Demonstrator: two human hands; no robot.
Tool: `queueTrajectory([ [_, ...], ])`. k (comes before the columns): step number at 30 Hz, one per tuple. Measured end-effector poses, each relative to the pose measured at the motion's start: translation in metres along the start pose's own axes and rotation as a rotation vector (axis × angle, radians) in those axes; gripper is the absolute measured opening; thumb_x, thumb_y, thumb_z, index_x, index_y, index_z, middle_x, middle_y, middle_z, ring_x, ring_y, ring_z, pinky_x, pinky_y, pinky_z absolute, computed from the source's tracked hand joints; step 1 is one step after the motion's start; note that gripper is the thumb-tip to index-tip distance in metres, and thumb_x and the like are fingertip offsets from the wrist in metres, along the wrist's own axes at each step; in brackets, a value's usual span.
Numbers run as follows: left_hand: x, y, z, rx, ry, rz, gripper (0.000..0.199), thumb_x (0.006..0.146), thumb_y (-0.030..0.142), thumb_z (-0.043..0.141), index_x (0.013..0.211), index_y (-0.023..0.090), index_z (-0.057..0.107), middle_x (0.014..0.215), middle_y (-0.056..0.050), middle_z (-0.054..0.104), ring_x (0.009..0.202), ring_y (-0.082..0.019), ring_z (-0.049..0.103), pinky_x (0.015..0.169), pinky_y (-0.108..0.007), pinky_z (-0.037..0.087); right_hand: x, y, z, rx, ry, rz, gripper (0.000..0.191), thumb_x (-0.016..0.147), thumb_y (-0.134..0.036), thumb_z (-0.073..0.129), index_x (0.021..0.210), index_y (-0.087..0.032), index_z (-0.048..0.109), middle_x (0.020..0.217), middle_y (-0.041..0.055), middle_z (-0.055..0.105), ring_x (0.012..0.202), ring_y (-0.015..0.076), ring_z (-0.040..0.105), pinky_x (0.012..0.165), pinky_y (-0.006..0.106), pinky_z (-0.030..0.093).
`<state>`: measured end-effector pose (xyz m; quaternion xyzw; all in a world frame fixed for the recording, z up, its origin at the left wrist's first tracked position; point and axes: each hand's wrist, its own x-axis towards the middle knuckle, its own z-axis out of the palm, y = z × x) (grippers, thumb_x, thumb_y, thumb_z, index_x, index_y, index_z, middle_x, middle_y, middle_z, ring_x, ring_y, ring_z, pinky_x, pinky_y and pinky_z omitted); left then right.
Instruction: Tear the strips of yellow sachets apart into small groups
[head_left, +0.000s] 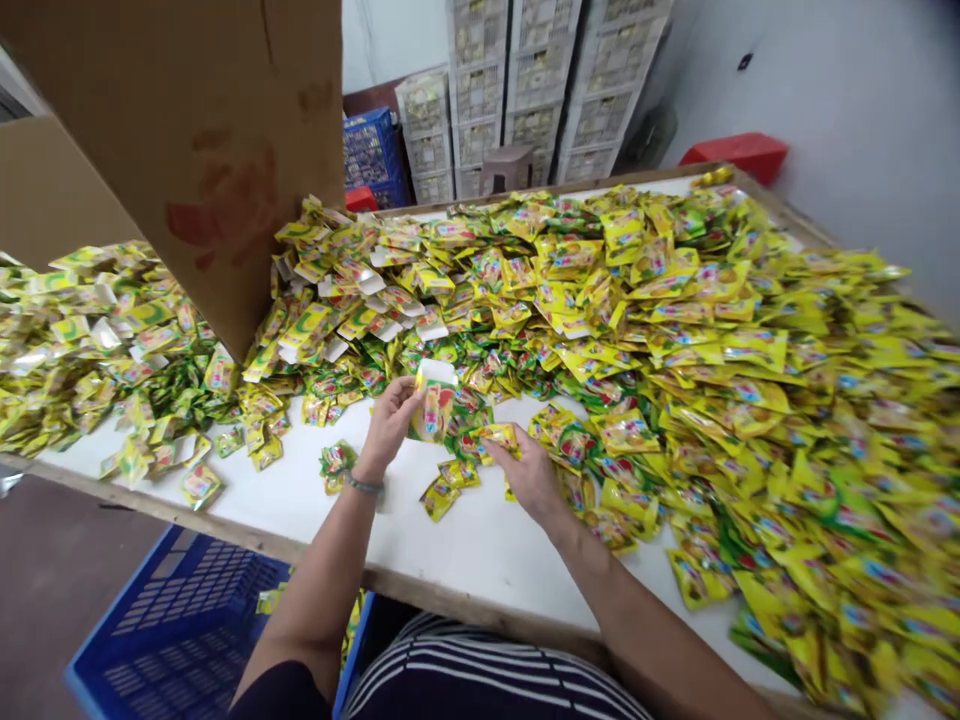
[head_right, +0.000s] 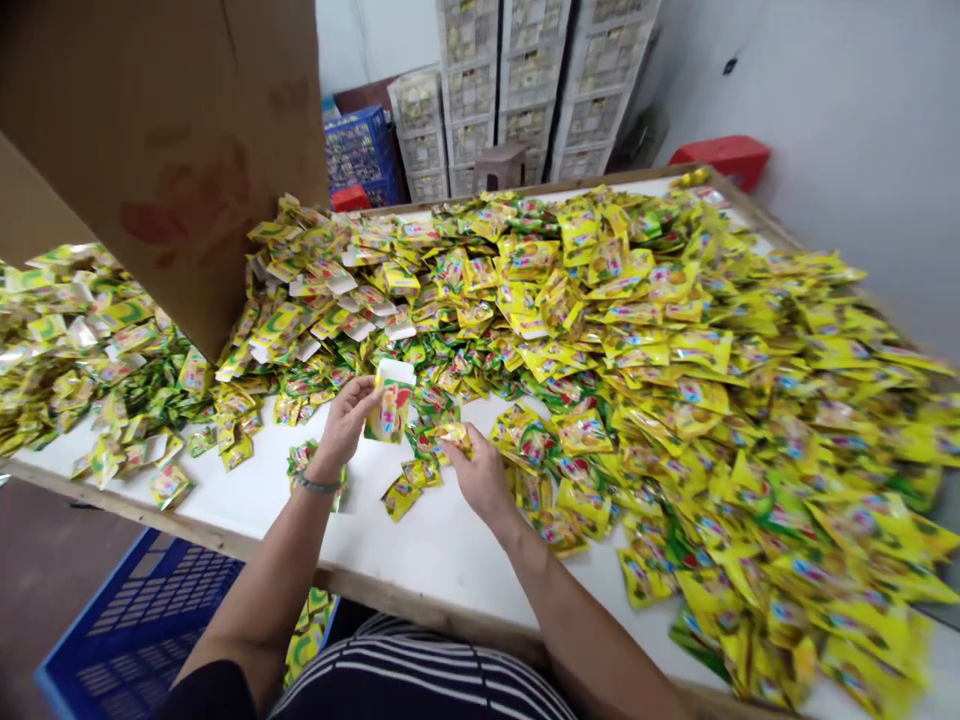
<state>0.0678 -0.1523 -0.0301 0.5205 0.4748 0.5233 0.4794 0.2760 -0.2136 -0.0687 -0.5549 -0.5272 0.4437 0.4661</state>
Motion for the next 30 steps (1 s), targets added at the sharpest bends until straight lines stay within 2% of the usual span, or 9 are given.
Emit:
queueTrajectory([
  [2,-0.022,-0.01,0.016,-0.082,-0.033,-0.112,0.04,0.079,0.046,0.076,0.105,0.018,0.066,0.094,-0.005,0.073,0.08,-0.017,0.068,0.074,-0.029,0.053,0.002,0.001,-0.003,0.01,0.005,-0.008,0.03,0.079,-0.051,0.065,0.084,-0.021,0.065,0.079,0.0039,0.072,0.077,0.0221,0.065,0.075,0.033,0.051],
  [5,-0.038,-0.025,0.024,-0.088,-0.001,-0.162,0.045,0.076,0.047,0.079,0.107,0.017,0.066,0.096,-0.006,0.075,0.08,-0.017,0.068,0.076,-0.03,0.054,0.005,0.001,-0.011,0.047,0.059,-0.02,0.028,0.079,-0.048,0.068,0.087,-0.021,0.067,0.083,0.0035,0.074,0.078,0.0212,0.066,0.077,0.033,0.051],
  [7,-0.04,-0.034,0.024,0.024,-0.011,-0.156,0.044,0.075,0.047,0.079,0.104,0.016,0.069,0.092,-0.005,0.075,0.079,-0.017,0.067,0.074,-0.029,0.053,0.008,-0.001,-0.015,0.079,0.161,-0.053,0.026,0.081,-0.045,0.068,0.09,-0.021,0.067,0.088,0.0038,0.075,0.081,0.0208,0.066,0.08,0.033,0.052],
  [10,-0.041,-0.041,0.023,0.21,-0.125,-0.139,0.039,0.078,0.048,0.076,0.102,0.016,0.072,0.088,-0.004,0.074,0.077,-0.017,0.065,0.07,-0.027,0.05,0.015,-0.003,-0.018,0.031,0.249,-0.113,0.026,0.083,-0.044,0.065,0.093,-0.021,0.067,0.092,0.0058,0.076,0.084,0.0218,0.067,0.082,0.033,0.053],
  [17,-0.048,-0.049,0.031,0.232,-0.157,-0.098,0.032,0.082,0.046,0.072,0.098,0.018,0.074,0.086,-0.003,0.074,0.074,-0.016,0.063,0.068,-0.026,0.048,0.024,0.007,-0.026,-0.299,0.026,-0.089,0.019,0.083,-0.037,0.064,0.09,-0.021,0.07,0.087,0.0071,0.075,0.083,0.0241,0.066,0.082,0.036,0.051],
  [22,-0.048,-0.049,0.032,0.282,-0.242,-0.12,0.03,0.074,0.042,0.08,0.093,0.019,0.075,0.081,-0.001,0.071,0.07,-0.015,0.06,0.064,-0.025,0.046,0.023,0.009,-0.03,-0.302,-0.119,-0.164,0.015,0.08,-0.024,0.066,0.092,-0.022,0.074,0.098,0.0069,0.072,0.091,0.0228,0.066,0.087,0.035,0.049],
  [24,-0.048,-0.046,0.035,0.241,-0.264,-0.16,0.033,0.07,0.041,0.083,0.093,0.018,0.075,0.081,-0.001,0.071,0.07,-0.015,0.06,0.063,-0.024,0.046,0.022,0.008,-0.028,-0.268,-0.065,-0.147,0.015,0.078,-0.029,0.07,0.091,-0.021,0.074,0.094,0.0059,0.071,0.088,0.0219,0.065,0.084,0.033,0.049],
  [28,-0.049,-0.038,0.042,0.069,-0.269,-0.248,0.039,0.064,0.038,0.088,0.093,0.017,0.075,0.08,-0.001,0.071,0.065,-0.013,0.06,0.059,-0.023,0.045,0.02,0.005,-0.021,-0.224,0.15,0.012,0.029,0.075,-0.045,0.076,0.084,-0.018,0.071,0.065,-0.0018,0.062,0.062,0.0159,0.054,0.064,0.029,0.043],
  [30,-0.05,-0.035,0.046,-0.013,-0.262,-0.294,0.04,0.062,0.036,0.089,0.093,0.016,0.074,0.081,-0.001,0.073,0.065,-0.013,0.061,0.059,-0.023,0.047,0.018,0.005,-0.016,-0.23,0.181,0.03,0.032,0.075,-0.05,0.075,0.081,-0.019,0.07,0.06,-0.0034,0.057,0.058,0.0143,0.049,0.062,0.028,0.04],
])
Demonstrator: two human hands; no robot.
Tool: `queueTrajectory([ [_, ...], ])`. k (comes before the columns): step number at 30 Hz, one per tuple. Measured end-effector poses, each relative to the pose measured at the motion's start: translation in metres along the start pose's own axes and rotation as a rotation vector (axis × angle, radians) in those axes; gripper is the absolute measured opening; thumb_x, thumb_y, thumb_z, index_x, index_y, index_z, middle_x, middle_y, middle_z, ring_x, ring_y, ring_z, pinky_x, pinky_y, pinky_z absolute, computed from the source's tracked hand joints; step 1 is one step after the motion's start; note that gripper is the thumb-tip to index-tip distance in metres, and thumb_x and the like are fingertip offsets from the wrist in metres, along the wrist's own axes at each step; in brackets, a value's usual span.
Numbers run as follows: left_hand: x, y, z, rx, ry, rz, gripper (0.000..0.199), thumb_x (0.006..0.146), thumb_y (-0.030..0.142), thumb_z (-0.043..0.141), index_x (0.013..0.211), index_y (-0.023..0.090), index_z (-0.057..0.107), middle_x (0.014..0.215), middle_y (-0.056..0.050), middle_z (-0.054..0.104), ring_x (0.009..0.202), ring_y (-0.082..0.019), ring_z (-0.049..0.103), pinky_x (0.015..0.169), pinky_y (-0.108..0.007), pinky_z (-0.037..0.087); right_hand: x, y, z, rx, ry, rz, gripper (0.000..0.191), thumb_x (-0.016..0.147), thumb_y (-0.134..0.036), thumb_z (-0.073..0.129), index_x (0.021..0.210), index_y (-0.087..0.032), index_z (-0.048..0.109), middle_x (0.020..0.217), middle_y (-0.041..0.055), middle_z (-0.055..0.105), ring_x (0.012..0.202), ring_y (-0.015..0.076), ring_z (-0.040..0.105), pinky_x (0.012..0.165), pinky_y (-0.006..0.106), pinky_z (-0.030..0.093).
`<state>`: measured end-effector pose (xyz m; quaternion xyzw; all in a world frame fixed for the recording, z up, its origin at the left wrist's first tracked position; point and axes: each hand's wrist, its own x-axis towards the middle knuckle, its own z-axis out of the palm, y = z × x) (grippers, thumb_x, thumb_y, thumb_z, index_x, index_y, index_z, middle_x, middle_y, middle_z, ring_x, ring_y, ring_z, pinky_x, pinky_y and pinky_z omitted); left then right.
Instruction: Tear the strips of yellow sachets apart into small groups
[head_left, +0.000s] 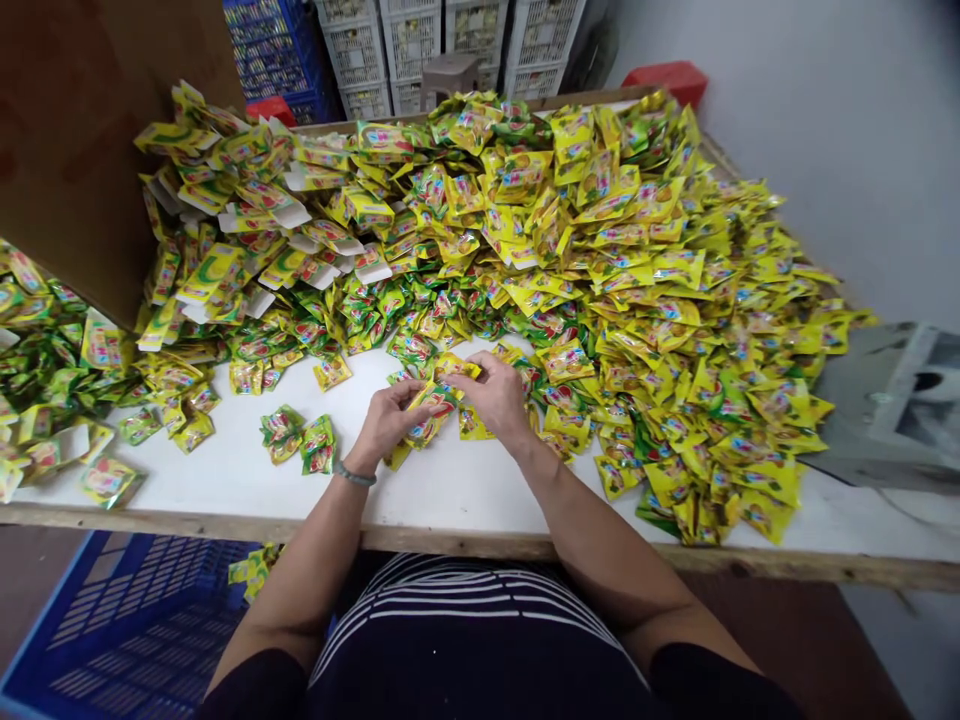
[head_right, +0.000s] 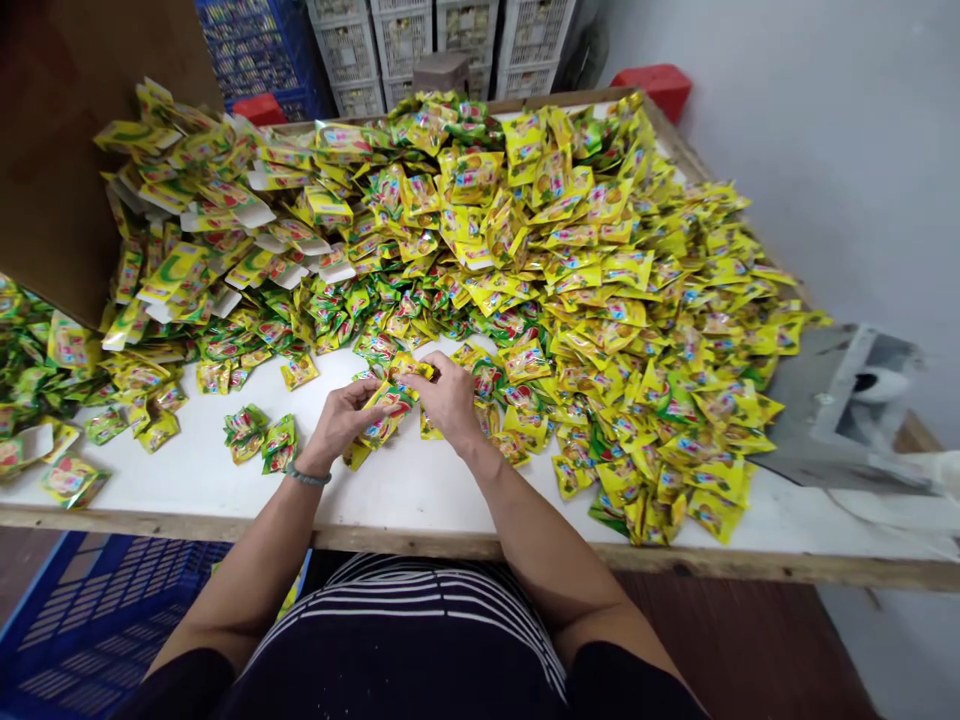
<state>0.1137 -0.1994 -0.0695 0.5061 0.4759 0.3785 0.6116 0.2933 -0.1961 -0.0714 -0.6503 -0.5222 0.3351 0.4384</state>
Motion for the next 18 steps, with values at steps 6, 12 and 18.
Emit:
queueTrajectory([
  [6,0.001,-0.003,0.0,-0.223,0.016,-0.106,0.044,0.059,0.033,0.092,0.095,0.015,0.073,0.081,-0.004,0.076,0.065,-0.015,0.069,0.062,-0.025,0.055,-0.004,0.006,0.007,-0.077,0.011,-0.194,0.03,0.085,-0.05,0.067,0.079,-0.021,0.072,0.082,0.0058,0.065,0.087,0.023,0.058,0.086,0.037,0.046],
  [12,0.0,-0.004,-0.005,-0.259,0.006,-0.126,0.046,0.058,0.03,0.092,0.097,0.014,0.073,0.08,-0.004,0.078,0.064,-0.016,0.071,0.061,-0.026,0.057,-0.002,0.011,0.003,-0.102,-0.064,-0.398,0.023,0.093,-0.037,0.06,0.08,-0.025,0.074,0.096,0.0071,0.067,0.104,0.0251,0.055,0.102,0.045,0.039],
  [18,-0.001,-0.005,-0.004,-0.273,0.029,-0.098,0.05,0.057,0.03,0.093,0.1,0.015,0.072,0.084,-0.005,0.078,0.072,-0.02,0.074,0.066,-0.03,0.059,-0.003,0.013,0.008,-0.066,-0.07,-0.344,0.022,0.092,-0.041,0.063,0.084,-0.027,0.077,0.099,0.007,0.066,0.106,0.0262,0.054,0.104,0.048,0.039],
])
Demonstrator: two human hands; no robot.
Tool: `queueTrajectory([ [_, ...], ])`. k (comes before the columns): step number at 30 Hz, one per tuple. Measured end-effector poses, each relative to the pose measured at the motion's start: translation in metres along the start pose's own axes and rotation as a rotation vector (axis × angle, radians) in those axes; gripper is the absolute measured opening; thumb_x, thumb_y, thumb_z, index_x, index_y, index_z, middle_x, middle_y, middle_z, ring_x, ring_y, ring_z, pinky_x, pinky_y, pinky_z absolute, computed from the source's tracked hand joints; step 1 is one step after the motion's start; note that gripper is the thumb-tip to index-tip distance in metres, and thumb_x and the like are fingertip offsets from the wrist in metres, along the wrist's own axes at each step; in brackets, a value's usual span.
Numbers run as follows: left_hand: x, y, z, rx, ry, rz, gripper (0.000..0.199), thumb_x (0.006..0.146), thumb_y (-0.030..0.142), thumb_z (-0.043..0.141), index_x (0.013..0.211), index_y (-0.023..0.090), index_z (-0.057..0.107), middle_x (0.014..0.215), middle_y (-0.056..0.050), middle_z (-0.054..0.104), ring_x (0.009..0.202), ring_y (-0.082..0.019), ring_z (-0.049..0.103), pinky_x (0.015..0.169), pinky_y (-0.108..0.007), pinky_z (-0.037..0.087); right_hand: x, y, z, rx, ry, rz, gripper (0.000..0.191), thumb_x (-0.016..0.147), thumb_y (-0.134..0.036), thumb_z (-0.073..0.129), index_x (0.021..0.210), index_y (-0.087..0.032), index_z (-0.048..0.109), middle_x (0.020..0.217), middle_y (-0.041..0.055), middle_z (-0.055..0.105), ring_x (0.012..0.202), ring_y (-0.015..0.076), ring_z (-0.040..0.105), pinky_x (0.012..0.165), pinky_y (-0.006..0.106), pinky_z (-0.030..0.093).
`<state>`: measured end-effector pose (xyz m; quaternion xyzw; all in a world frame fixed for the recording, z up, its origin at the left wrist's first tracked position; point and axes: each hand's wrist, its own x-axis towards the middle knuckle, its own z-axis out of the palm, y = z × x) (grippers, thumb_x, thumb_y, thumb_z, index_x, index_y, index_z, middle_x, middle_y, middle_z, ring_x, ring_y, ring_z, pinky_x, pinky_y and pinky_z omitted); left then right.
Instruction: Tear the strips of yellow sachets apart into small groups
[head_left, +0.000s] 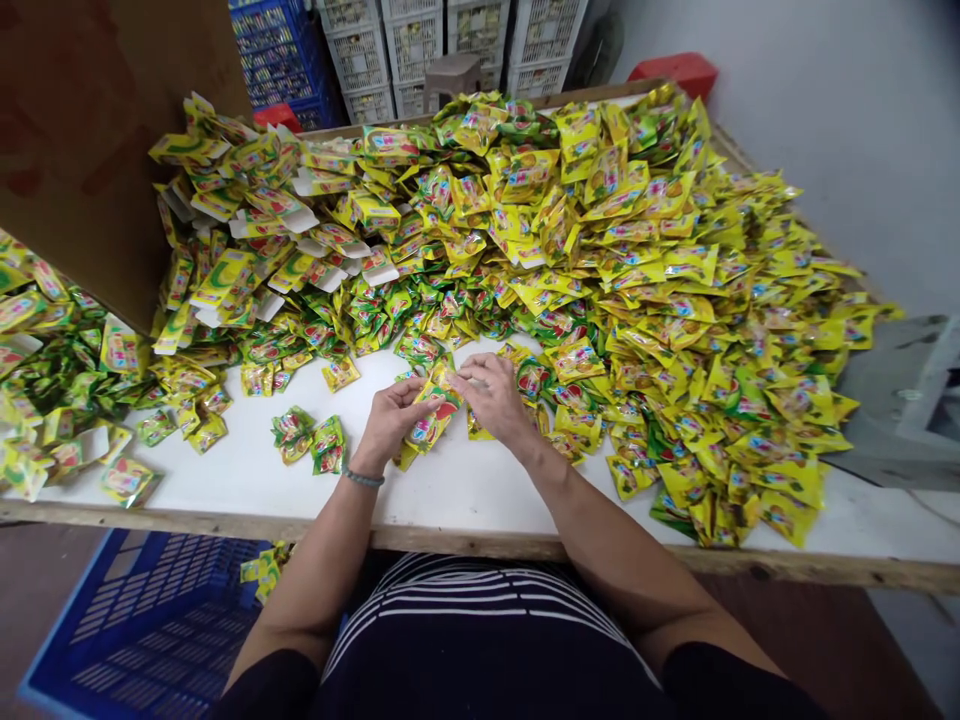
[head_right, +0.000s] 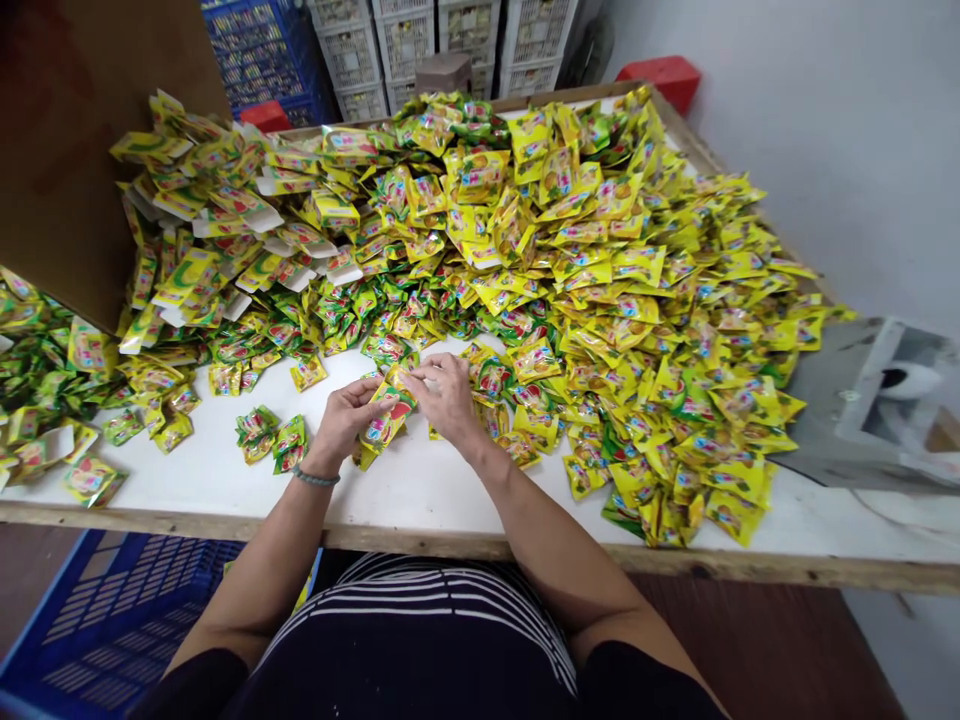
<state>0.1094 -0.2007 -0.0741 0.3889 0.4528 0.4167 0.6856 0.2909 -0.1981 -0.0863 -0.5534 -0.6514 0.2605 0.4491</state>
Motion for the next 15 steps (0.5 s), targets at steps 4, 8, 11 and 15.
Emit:
queueTrajectory([
  [4,-0.001,-0.001,0.0,-0.028,0.03,0.012,0.05,0.059,0.032,0.092,0.101,0.015,0.072,0.083,-0.004,0.078,0.07,-0.019,0.073,0.066,-0.029,0.058,-0.006,-0.004,0.009,0.037,-0.031,0.028,0.028,0.093,-0.044,0.06,0.079,-0.027,0.078,0.104,0.0074,0.066,0.114,0.0278,0.05,0.108,0.049,0.037],
  [8,-0.003,0.001,0.002,-0.014,0.039,0.023,0.051,0.058,0.032,0.093,0.1,0.015,0.068,0.079,-0.003,0.076,0.067,-0.017,0.071,0.066,-0.029,0.057,-0.012,-0.011,0.014,0.14,-0.144,0.069,0.046,0.099,-0.053,0.045,0.076,-0.026,0.075,0.113,0.0084,0.065,0.122,0.0272,0.046,0.112,0.047,0.037],
  [11,-0.004,0.002,0.004,0.019,0.063,0.097,0.06,0.061,0.037,0.09,0.11,0.02,0.059,0.075,0.001,0.074,0.061,-0.015,0.068,0.061,-0.027,0.054,-0.011,-0.017,0.011,0.198,-0.084,0.074,0.045,0.098,-0.058,0.043,0.092,-0.025,0.074,0.115,0.0096,0.064,0.12,0.0263,0.05,0.108,0.045,0.043],
  [15,-0.002,0.001,0.003,0.056,0.167,0.263,0.059,0.071,0.042,0.084,0.118,0.028,0.052,0.065,0.009,0.062,0.054,-0.01,0.059,0.054,-0.021,0.045,-0.008,-0.021,0.01,0.358,0.007,0.098,0.038,0.089,-0.055,0.059,0.105,-0.021,0.068,0.104,0.0078,0.067,0.093,0.0212,0.064,0.082,0.034,0.054],
])
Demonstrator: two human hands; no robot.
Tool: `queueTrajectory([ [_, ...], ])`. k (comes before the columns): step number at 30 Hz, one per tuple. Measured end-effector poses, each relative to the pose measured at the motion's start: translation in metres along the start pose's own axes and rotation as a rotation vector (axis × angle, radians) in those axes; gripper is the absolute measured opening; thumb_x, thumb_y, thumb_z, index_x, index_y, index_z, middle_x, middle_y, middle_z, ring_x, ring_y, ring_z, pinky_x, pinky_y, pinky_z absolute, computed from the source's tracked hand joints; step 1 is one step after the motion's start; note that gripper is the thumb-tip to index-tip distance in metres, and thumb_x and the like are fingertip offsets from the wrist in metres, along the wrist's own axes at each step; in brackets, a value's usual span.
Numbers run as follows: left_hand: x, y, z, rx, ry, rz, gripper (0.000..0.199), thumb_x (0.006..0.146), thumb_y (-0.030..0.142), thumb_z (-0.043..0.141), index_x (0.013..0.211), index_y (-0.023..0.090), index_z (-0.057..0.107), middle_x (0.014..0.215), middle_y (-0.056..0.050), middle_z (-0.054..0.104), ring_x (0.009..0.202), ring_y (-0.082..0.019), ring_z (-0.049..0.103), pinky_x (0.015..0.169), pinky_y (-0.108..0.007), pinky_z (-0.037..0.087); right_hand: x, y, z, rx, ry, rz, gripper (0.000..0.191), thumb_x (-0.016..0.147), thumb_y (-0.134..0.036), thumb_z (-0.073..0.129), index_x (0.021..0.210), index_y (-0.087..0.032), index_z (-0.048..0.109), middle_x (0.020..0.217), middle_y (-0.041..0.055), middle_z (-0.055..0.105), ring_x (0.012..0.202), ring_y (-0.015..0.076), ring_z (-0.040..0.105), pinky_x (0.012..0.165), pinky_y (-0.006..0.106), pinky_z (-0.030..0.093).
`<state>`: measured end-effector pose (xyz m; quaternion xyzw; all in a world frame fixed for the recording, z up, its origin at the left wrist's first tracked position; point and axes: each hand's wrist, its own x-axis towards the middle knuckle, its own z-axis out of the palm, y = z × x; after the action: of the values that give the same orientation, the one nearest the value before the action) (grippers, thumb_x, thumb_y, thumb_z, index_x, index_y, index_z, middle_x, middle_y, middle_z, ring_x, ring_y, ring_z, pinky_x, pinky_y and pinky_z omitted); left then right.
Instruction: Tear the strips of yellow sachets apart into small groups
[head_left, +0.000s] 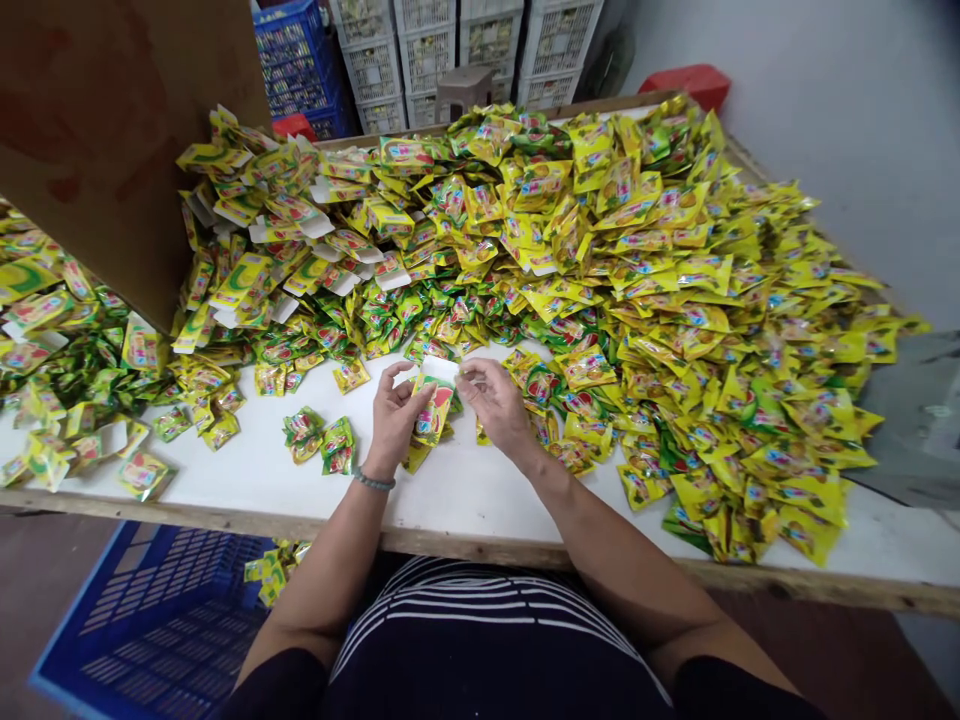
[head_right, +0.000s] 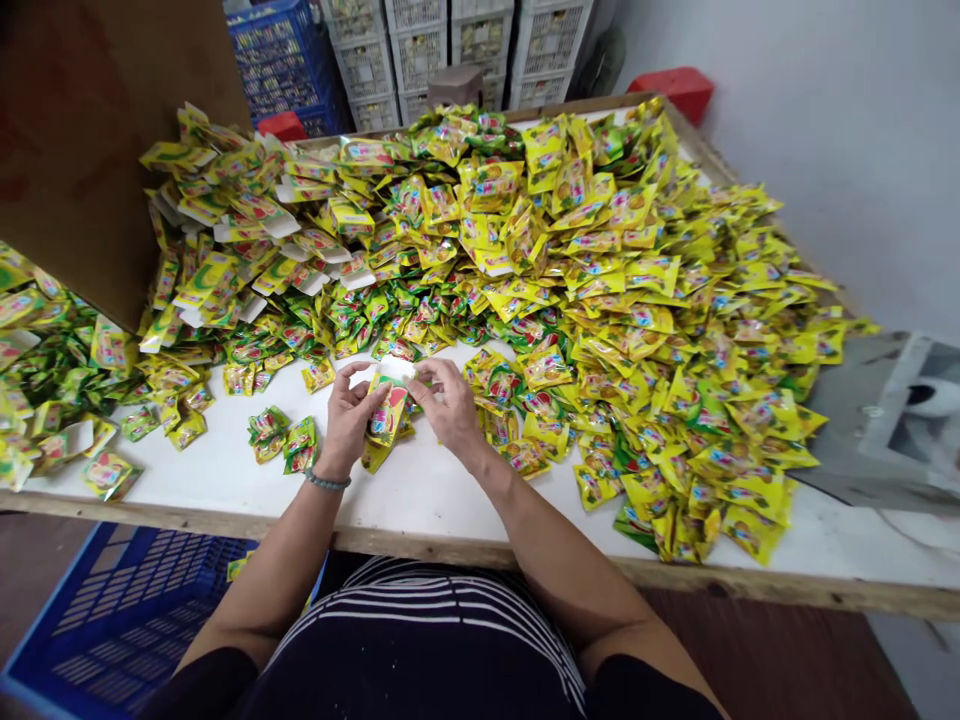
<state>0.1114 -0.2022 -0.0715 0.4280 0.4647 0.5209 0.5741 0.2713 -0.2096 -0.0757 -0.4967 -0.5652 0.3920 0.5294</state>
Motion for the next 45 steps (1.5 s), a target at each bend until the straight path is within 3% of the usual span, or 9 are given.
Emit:
queueTrajectory([
  [6,0.001,-0.003,-0.01,0.038,-0.099,0.013,0.038,0.074,0.039,0.082,0.102,0.021,0.063,0.082,0.002,0.066,0.067,-0.011,0.062,0.063,-0.022,0.048,-0.004,0.006,0.008,0.018,-0.202,0.185,0.035,0.086,-0.055,0.059,0.085,-0.022,0.071,0.072,0.0004,0.069,0.071,0.019,0.066,0.068,0.029,0.053],
  [12,0.001,0.001,-0.01,0.014,-0.09,-0.046,0.049,0.069,0.038,0.085,0.106,0.022,0.058,0.082,0.002,0.07,0.068,-0.013,0.065,0.064,-0.024,0.051,0.001,0.004,0.002,0.068,-0.162,0.171,0.045,0.083,-0.048,0.065,0.12,-0.023,0.066,0.099,0.0046,0.077,0.085,0.0203,0.071,0.08,0.035,0.057],
  [17,0.001,0.006,-0.009,-0.022,-0.006,-0.09,0.054,0.06,0.035,0.09,0.098,0.022,0.054,0.067,0.007,0.065,0.051,-0.009,0.058,0.051,-0.02,0.044,-0.002,-0.005,0.002,-0.058,-0.134,-0.02,0.027,0.092,-0.042,0.056,0.096,-0.027,0.078,0.106,0.0055,0.078,0.104,0.0236,0.069,0.099,0.04,0.051],
  [21,0.001,0.004,-0.009,-0.015,-0.02,-0.098,0.052,0.059,0.034,0.091,0.096,0.019,0.058,0.068,0.004,0.069,0.052,-0.01,0.061,0.05,-0.02,0.045,-0.003,-0.001,0.005,-0.03,-0.098,0.083,0.022,0.082,-0.044,0.068,0.085,-0.024,0.078,0.089,0.0044,0.077,0.084,0.0212,0.069,0.081,0.035,0.054],
  [24,0.001,0.001,-0.009,-0.007,-0.038,-0.102,0.051,0.06,0.033,0.091,0.097,0.017,0.06,0.069,0.003,0.07,0.054,-0.01,0.063,0.052,-0.02,0.047,-0.001,0.006,0.004,0.139,-0.081,0.215,0.029,0.075,-0.048,0.074,0.084,-0.02,0.078,0.081,0.0038,0.076,0.072,0.0183,0.067,0.071,0.031,0.053],
  [29,0.0,0.002,-0.01,0.012,-0.093,-0.093,0.049,0.062,0.033,0.09,0.099,0.016,0.064,0.07,0.001,0.071,0.056,-0.011,0.064,0.053,-0.021,0.049,0.004,0.013,-0.006,0.276,-0.116,0.347,0.03,0.069,-0.047,0.08,0.083,-0.02,0.081,0.079,0.003,0.077,0.074,0.0195,0.069,0.073,0.032,0.054],
  [34,-0.002,0.004,-0.012,-0.01,-0.076,-0.092,0.044,0.065,0.035,0.089,0.098,0.015,0.067,0.071,-0.001,0.073,0.057,-0.011,0.064,0.055,-0.021,0.05,0.002,0.01,-0.015,0.129,-0.267,0.189,0.022,0.08,-0.042,0.072,0.09,-0.025,0.082,0.091,0.0037,0.079,0.088,0.023,0.071,0.083,0.037,0.055],
  [39,-0.003,0.009,-0.015,-0.067,-0.068,-0.099,0.043,0.064,0.034,0.089,0.096,0.014,0.067,0.067,0.001,0.071,0.055,-0.01,0.063,0.054,-0.02,0.048,-0.01,0.002,-0.009,-0.066,-0.208,-0.156,0.027,0.088,-0.033,0.064,0.109,-0.025,0.079,0.101,0.0071,0.077,0.098,0.0233,0.066,0.093,0.043,0.053],
  [45,-0.002,0.01,-0.013,-0.064,-0.152,-0.132,0.053,0.064,0.036,0.089,0.105,0.017,0.061,0.066,0.002,0.069,0.052,-0.01,0.06,0.052,-0.02,0.046,-0.015,-0.001,0.004,-0.134,-0.151,-0.206,0.033,0.095,-0.035,0.057,0.123,-0.024,0.073,0.117,0.0085,0.075,0.108,0.0235,0.066,0.097,0.043,0.053],
])
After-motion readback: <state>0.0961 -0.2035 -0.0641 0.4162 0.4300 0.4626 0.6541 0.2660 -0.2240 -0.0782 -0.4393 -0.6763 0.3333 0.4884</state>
